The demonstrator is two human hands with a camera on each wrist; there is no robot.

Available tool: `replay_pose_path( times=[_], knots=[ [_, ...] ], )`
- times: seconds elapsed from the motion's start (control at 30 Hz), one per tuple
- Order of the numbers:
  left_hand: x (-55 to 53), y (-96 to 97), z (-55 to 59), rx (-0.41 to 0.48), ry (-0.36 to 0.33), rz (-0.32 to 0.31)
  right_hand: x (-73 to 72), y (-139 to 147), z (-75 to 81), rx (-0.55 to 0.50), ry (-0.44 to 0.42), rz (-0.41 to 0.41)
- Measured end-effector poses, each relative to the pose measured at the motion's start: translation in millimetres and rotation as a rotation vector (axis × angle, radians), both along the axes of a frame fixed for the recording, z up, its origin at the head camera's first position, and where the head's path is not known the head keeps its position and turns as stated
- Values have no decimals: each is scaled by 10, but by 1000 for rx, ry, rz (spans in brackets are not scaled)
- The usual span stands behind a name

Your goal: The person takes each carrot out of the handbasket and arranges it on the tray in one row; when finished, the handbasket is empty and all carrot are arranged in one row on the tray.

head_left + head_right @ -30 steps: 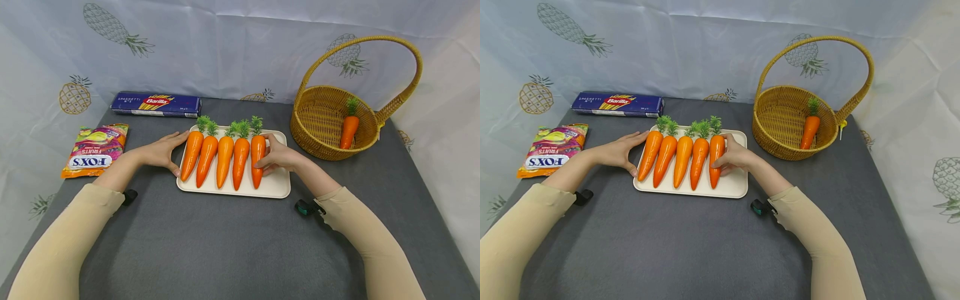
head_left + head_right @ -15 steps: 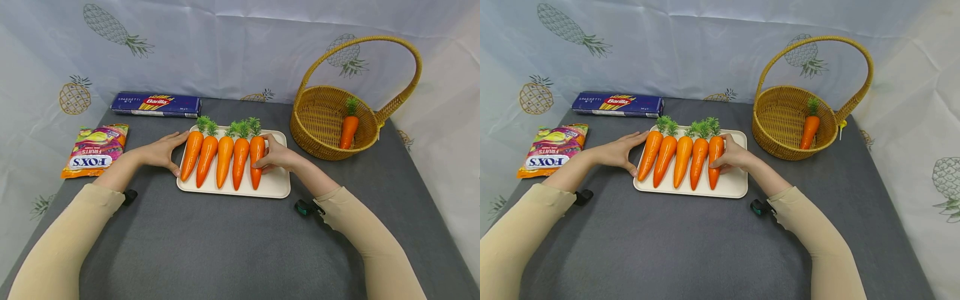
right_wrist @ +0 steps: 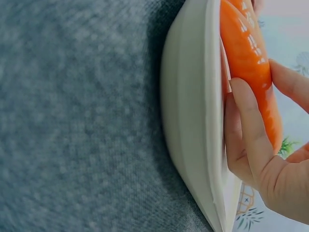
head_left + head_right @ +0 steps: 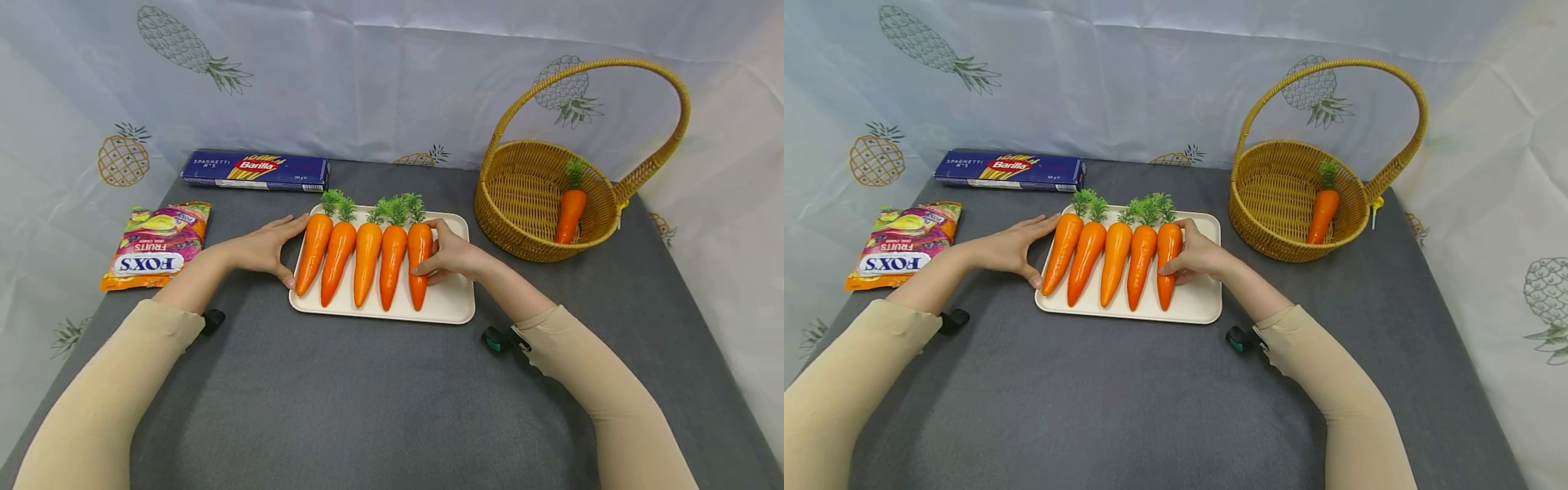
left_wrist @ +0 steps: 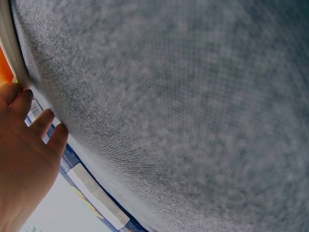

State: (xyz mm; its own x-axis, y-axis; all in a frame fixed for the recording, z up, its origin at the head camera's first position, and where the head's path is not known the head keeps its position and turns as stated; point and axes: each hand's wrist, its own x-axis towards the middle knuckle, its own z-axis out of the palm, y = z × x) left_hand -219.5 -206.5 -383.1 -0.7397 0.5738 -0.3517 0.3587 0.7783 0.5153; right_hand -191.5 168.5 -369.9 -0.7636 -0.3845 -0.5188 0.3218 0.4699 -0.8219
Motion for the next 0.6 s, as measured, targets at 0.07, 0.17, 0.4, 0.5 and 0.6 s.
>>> replay_pose_path(
  times=[0.07, 0.17, 0.4, 0.5, 0.6],
  knots=[
    [-1, 0, 0, 0, -1, 0, 1, -2, 0, 18, 6, 0],
    [-2, 0, 1, 0, 0, -1, -2, -10, -1, 49, 17, -1],
    [-4, 1, -2, 1, -1, -3, 1, -2, -12, 69, 33, -2],
    [-7, -2, -6, 1, -2, -1, 1, 11, -12, 63, 46, 4],
    [-8, -6, -9, 2, 0, 1, 12, 18, 15, 49, 52, 11]
  ],
)
